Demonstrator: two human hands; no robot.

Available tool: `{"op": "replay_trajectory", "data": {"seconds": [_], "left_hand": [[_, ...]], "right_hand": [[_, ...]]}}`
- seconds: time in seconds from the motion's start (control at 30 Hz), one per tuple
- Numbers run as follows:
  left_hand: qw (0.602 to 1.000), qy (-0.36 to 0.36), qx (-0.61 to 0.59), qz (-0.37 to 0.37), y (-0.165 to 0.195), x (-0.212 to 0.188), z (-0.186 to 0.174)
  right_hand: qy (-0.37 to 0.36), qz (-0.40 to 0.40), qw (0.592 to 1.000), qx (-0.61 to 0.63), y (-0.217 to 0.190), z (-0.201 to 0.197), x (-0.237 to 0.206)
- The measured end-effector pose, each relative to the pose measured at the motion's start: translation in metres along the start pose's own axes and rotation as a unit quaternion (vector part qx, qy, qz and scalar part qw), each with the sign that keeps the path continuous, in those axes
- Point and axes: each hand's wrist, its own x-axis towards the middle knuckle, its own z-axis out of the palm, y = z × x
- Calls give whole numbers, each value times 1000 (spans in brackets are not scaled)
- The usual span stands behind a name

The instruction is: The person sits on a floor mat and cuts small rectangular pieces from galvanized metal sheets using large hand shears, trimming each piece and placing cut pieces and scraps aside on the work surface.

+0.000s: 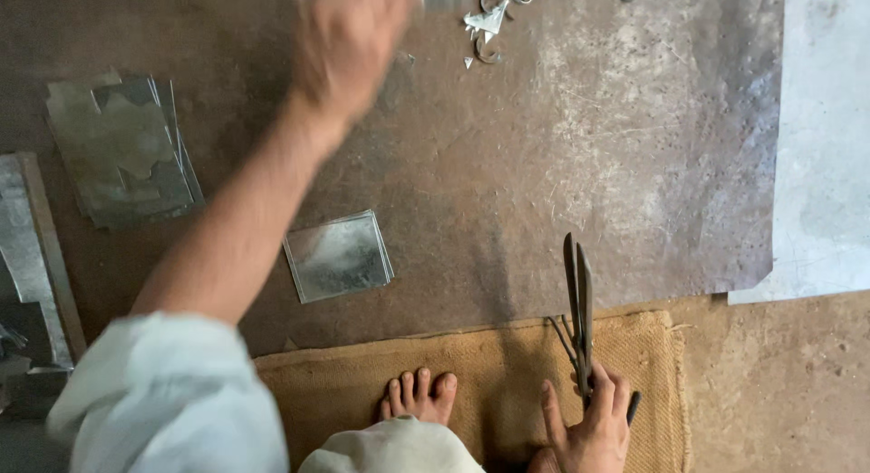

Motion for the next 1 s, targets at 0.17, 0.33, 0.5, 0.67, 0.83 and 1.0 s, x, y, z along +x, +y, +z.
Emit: {"op": "replay_trajectory", "data": {"seconds": [0.17,0.33,0.5,0.67,0.83,1.0], "left_hand": [[992,1,-51,119,119,-52,-33],[999,-42,19,29,44,-5,69],[999,18,1,-50,16,47,63],[994,-94,-61,-5,115,-76,-19],[989,-132,-59,3,86,-102,-24],[996,-86,4,-19,-23,12,33]], "right_hand": [[-16,20,999,-28,-3,-3,-3],[-2,28,1000,-3,-17,-10,-1],[10,7,1000,11,-13,-11,1],[7,16,1000,23,4,-1,-2],[-9,38,998,46,12,5,-4],[-15,36,998,51,17,6,1]]}}
